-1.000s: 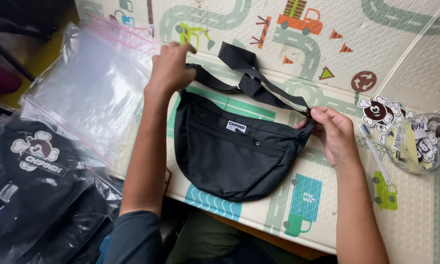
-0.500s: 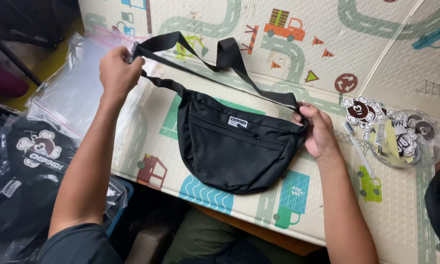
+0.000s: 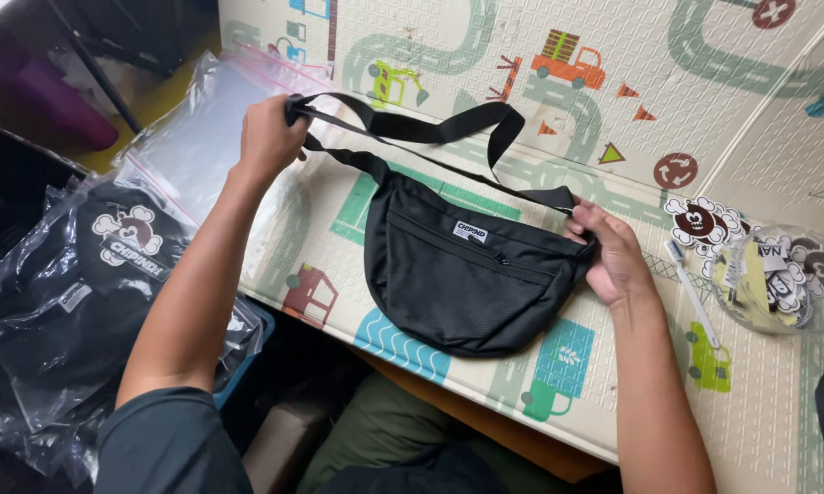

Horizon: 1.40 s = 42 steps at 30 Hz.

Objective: The person attaches a cartoon bear sticker to a black fanny pack, then places the pack into a clear plastic bag and seals it. The person repeats this process with a second fanny pack.

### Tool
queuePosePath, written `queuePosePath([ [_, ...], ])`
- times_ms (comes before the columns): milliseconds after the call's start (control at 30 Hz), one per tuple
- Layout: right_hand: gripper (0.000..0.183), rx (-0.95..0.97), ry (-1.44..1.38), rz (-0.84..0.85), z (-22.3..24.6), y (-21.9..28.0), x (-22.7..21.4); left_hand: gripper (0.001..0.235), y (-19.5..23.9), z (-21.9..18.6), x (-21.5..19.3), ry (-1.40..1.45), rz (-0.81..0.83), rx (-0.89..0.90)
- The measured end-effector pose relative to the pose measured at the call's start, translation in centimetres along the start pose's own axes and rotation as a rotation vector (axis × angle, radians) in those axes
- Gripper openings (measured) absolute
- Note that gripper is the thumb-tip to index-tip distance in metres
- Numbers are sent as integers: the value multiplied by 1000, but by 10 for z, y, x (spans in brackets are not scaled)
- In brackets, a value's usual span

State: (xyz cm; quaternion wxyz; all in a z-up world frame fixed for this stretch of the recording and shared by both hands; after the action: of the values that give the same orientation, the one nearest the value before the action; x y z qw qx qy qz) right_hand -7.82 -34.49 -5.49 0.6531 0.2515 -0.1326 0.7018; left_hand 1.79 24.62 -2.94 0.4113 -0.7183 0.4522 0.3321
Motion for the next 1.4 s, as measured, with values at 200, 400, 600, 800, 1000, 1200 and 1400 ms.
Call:
queuePosePath([
  [200, 33, -62, 145, 30, -4, -5, -13, 18, 31, -15, -21, 63, 21, -83],
  [400, 22, -250, -5, -205, 10, -18, -43, 26, 48, -19, -53, 84, -65, -278],
  [600, 21, -265, -251, -314, 21, -12, -36, 21, 36, 37, -44, 433, -272, -489],
  [800, 18, -181, -532, -370, 25, -16, -45, 4, 44, -13, -50, 661, -48, -690],
  [1000, 15, -100, -559, -185, 31, -19, -55, 29, 23, -2, -16, 1206, -3, -558],
  [1200, 20, 32, -438, -136, 19, -23, -59, 51, 41, 18, -30, 1375, 185, -530],
  [1400, 54, 143, -365, -67, 14, -24, -61, 62, 88, -27, -80, 1491, 237, -447],
])
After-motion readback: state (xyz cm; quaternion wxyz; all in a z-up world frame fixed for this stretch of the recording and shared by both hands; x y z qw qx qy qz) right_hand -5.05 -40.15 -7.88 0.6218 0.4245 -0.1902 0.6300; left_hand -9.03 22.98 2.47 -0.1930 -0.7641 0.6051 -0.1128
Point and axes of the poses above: each hand's wrist, its own y-axis away from the middle knuckle, its own x-axis out of the palm, z = x × y, the point moved 6 cm from there along -y, towards the middle knuckle, and after that the axes turned 5 degrees about -y, right-handed, at the moved point
